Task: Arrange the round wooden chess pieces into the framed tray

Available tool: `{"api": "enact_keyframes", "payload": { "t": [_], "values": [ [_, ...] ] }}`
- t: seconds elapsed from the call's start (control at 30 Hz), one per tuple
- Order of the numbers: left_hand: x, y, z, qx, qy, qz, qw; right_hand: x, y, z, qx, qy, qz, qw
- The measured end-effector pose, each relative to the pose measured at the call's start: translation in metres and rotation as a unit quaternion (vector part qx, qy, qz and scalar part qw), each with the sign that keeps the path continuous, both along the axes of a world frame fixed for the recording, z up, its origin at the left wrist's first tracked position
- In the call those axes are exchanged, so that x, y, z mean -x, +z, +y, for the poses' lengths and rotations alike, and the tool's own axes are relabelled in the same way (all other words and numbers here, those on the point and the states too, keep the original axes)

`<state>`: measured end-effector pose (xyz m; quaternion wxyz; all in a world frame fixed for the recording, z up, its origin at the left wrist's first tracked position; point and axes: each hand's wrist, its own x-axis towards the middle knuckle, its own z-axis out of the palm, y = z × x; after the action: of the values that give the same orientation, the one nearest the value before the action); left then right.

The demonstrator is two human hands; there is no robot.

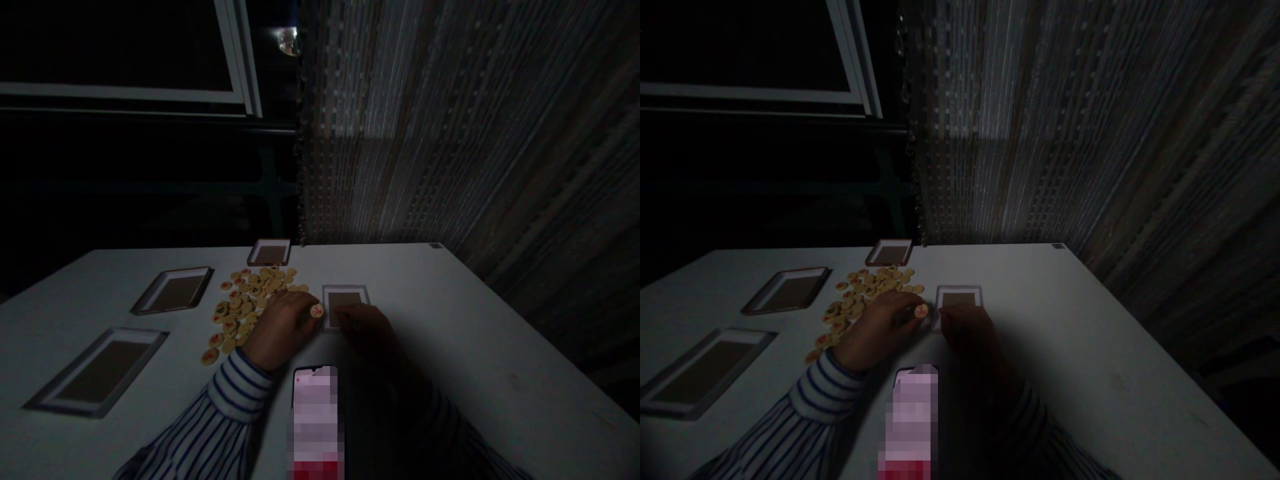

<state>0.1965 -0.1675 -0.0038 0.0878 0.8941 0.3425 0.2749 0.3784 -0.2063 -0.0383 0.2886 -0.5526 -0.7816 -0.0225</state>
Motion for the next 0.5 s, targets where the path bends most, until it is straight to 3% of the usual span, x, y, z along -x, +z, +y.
{"api": "enact_keyframes", "payload": {
  "t": [0.13,0.5],
  "values": [
    [-0.008,-0.003,0.003,0.002,-0.001,-0.01,1.0,-0.002,0.003,-0.001,0.013,-0.022,-0.002,1.0],
    [-0.014,-0.034,0.003,-0.006,0.018,-0.023,1.0,-0.01,0.003,-0.002,0.037,-0.007,0.096,0.995]
  ]
}}
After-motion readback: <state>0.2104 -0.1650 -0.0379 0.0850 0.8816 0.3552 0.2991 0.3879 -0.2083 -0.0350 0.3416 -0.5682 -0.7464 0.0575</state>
